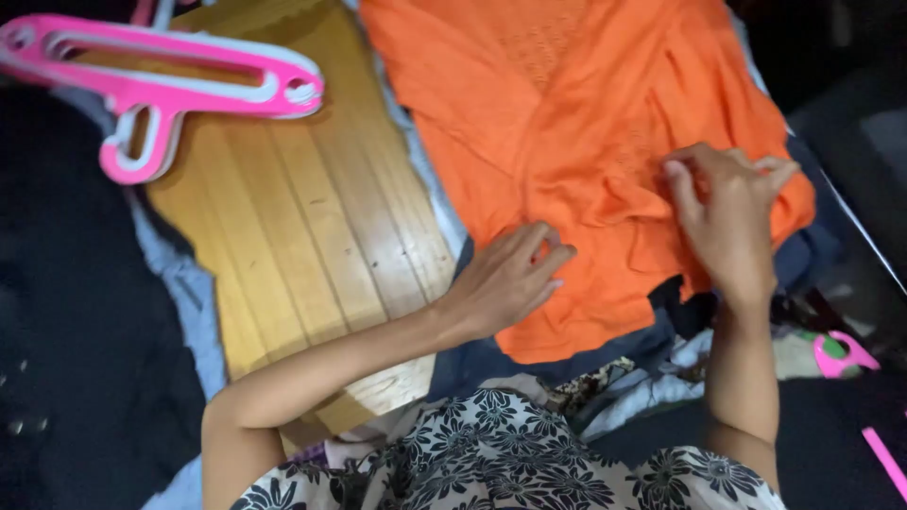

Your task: The person buttons a black blouse, places it on a pink hanger, and smooths the garment. The person then lifts the blouse on the hanger and places it on a wooden surface among other clothes.

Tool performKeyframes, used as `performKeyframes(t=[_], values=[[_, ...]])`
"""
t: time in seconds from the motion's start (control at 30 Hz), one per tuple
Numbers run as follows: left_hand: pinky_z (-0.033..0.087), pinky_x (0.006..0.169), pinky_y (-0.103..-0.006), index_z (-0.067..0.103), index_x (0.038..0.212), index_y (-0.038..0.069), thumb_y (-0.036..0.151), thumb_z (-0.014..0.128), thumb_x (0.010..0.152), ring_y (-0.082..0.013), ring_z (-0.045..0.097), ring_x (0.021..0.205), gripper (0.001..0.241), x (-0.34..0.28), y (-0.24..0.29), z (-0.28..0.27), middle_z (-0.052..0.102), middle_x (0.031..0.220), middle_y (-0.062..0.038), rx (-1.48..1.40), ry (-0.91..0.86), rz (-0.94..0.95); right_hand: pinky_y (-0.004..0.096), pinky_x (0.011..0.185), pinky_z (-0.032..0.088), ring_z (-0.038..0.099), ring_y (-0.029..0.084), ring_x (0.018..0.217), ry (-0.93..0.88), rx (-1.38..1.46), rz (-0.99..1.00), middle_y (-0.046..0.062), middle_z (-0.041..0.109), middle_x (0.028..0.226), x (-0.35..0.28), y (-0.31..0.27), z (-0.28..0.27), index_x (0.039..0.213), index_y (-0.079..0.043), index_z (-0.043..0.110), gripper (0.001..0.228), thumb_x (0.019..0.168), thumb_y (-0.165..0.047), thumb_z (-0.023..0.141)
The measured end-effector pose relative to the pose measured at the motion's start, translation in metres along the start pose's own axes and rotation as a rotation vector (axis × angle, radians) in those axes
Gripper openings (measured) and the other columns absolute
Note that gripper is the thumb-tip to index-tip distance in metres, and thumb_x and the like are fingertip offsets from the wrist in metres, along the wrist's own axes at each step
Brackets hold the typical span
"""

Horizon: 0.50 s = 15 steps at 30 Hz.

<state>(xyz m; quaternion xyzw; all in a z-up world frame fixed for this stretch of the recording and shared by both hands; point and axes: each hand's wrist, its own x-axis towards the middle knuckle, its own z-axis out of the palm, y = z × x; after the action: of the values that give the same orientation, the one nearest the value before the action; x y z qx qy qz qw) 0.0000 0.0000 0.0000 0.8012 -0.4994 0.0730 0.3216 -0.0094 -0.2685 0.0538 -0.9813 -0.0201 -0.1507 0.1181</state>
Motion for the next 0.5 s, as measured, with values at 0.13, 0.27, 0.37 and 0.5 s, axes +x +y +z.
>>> performKeyframes(t=[0.13, 0.27, 0.37, 0.5], values=[[0.053, 0.084, -0.0481, 0.056, 0.122, 0.004, 0.013, 0.071, 0.093, -0.0383, 0.06, 0.095, 0.034, -0.027, -0.011, -0.032, 0.051, 0.118, -0.015, 0.02, 0.029, -0.136, 0.055, 0.102, 0.024, 0.065, 0.033, 0.102, 0.071, -0.023, -0.095, 0.003, 0.076, 0.111, 0.012, -0.024, -0.001, 0.11, -0.015, 0.071, 0.01, 0.117, -0.017, 0.064], [0.052, 0.071, -0.0456, 0.051, 0.127, 0.003, 0.013, 0.063, 0.1, -0.0331, 0.058, 0.091, 0.032, -0.06, -0.017, -0.073, 0.049, 0.118, -0.016, 0.03, 0.049, -0.256, 0.05, 0.105, 0.025, 0.064, 0.032, 0.105, 0.052, 0.005, -0.239, 0.006, 0.074, 0.112, 0.026, -0.063, 0.0, 0.115, -0.009, 0.072, 0.008, 0.116, -0.014, 0.065], [0.051, 0.07, -0.0438, 0.05, 0.129, 0.005, 0.014, 0.06, 0.103, -0.0313, 0.058, 0.09, 0.029, -0.087, -0.023, -0.096, 0.049, 0.119, -0.016, 0.039, 0.096, -0.317, 0.047, 0.1, 0.027, 0.064, 0.032, 0.105, -0.007, 0.031, -0.343, 0.003, 0.073, 0.111, 0.036, -0.092, 0.009, 0.117, -0.008, 0.071, 0.011, 0.116, -0.015, 0.063], [0.052, 0.074, -0.0443, 0.049, 0.126, 0.006, 0.019, 0.056, 0.105, -0.0322, 0.062, 0.09, 0.025, -0.128, -0.032, -0.116, 0.05, 0.117, -0.015, 0.1, 0.189, -0.386, 0.048, 0.095, 0.035, 0.064, 0.034, 0.1, -0.091, 0.101, -0.45, 0.005, 0.074, 0.107, 0.045, -0.133, 0.028, 0.113, -0.008, 0.07, 0.013, 0.113, -0.016, 0.059]])
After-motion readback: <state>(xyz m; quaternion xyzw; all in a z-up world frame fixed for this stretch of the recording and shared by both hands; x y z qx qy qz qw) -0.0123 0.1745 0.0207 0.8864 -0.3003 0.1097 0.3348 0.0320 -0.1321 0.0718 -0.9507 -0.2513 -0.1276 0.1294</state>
